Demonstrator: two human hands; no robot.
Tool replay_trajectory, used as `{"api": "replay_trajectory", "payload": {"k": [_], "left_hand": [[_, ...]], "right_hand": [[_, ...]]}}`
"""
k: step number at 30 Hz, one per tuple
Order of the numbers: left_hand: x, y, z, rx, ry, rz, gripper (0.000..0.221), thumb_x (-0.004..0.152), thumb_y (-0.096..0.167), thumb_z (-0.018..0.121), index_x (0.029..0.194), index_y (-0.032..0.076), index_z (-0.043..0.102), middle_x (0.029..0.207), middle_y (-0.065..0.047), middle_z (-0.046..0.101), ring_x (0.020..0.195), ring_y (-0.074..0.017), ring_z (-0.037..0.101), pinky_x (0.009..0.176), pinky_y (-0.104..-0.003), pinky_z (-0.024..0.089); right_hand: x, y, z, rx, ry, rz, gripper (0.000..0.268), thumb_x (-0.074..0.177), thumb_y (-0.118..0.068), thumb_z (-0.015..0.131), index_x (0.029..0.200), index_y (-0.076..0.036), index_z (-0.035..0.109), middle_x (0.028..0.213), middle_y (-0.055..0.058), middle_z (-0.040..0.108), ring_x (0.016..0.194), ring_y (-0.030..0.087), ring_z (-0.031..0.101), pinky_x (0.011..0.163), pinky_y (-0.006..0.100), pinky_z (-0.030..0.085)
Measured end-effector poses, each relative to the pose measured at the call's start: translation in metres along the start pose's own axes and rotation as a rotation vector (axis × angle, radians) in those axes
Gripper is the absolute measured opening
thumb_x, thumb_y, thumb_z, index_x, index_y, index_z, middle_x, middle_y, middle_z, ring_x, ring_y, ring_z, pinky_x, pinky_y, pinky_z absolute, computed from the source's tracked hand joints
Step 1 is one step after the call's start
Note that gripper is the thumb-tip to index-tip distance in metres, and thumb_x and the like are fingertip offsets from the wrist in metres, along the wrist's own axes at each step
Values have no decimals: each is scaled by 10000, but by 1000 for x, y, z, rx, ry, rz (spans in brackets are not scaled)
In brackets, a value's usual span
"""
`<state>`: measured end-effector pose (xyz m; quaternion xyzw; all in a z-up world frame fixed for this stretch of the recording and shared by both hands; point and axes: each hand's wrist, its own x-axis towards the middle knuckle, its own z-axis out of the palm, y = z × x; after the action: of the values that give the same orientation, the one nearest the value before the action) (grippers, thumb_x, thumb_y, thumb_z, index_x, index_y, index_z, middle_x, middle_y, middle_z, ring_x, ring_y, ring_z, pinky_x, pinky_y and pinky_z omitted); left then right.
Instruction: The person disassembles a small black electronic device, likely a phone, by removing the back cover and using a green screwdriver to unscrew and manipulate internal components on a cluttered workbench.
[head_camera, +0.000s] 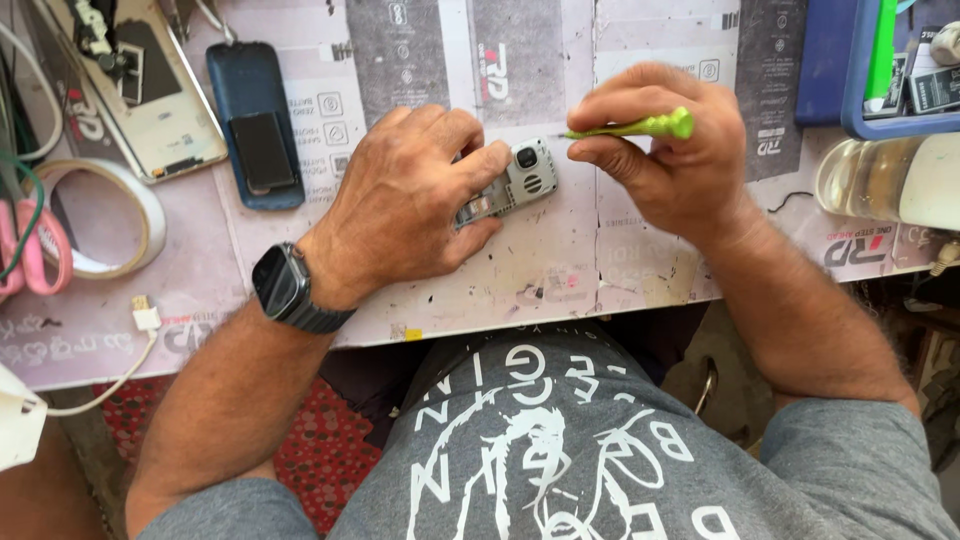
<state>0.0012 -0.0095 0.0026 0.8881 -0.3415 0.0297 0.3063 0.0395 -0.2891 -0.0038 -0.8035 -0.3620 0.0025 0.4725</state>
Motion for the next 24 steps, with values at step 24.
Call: {"api": "replay_trajectory", "payload": {"k": [24], "left_hand": [[2,4,-4,12,9,58,519,733,259,931,1153,95,675,1011,-72,593,902,-249,570,773,-438,459]], "right_hand": [[-7,11,18,48,270,-224,718,992,85,746,1437,-107,215,1270,193,517,991,324,778,775,361,672]]}}
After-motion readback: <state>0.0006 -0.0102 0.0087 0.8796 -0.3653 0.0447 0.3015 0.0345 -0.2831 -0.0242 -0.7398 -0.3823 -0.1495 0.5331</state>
